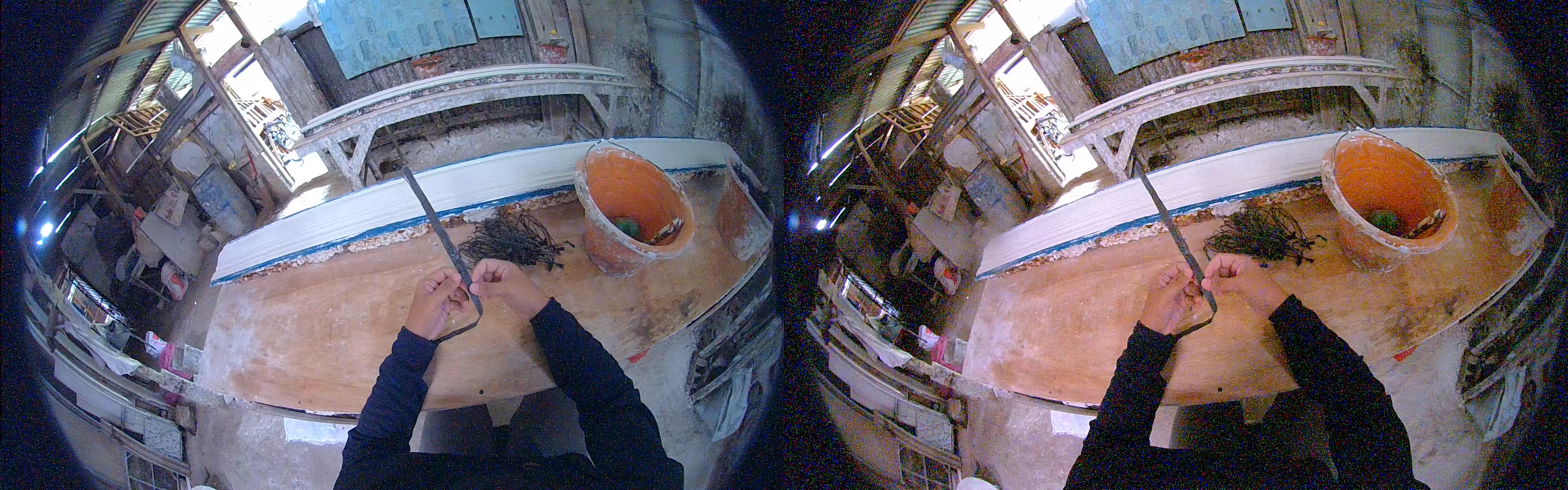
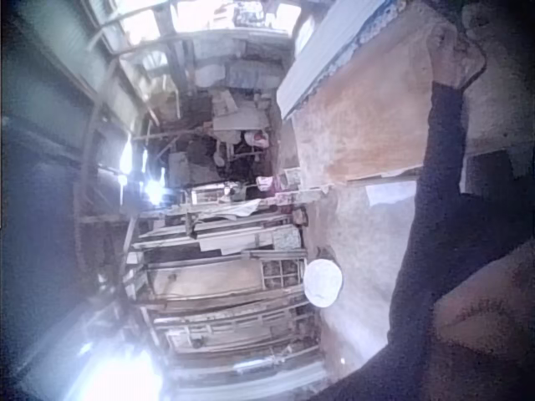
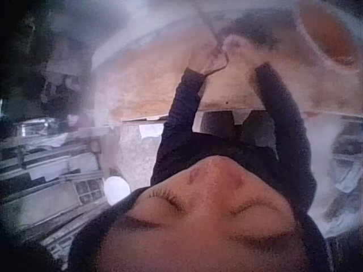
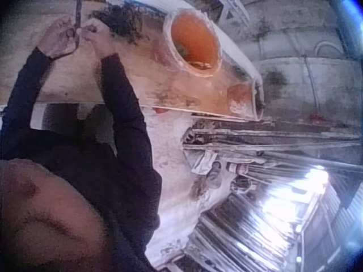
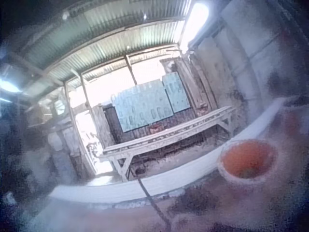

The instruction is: The person separates a tangled bundle of black cables on a wooden workbench, pulling individual strands apart by hand and laying them out in parallel. The person continues to untangle and align the cables without using any tools.

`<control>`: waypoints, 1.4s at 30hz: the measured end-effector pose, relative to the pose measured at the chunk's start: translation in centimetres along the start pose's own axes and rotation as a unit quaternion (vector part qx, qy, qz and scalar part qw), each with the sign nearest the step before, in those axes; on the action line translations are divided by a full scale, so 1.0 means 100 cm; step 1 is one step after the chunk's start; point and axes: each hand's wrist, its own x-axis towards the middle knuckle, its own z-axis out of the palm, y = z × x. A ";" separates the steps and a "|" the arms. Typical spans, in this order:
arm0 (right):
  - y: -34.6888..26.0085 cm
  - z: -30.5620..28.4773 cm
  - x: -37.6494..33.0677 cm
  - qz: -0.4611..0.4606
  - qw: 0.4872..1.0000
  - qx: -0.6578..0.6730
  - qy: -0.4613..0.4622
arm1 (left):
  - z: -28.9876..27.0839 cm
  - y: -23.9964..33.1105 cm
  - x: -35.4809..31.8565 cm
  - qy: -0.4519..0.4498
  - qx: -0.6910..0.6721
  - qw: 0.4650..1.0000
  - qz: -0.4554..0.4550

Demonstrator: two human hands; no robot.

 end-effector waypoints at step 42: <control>-0.015 0.007 -0.003 -0.047 0.997 -0.041 0.043 | 0.001 0.002 -0.001 0.019 0.163 0.986 0.038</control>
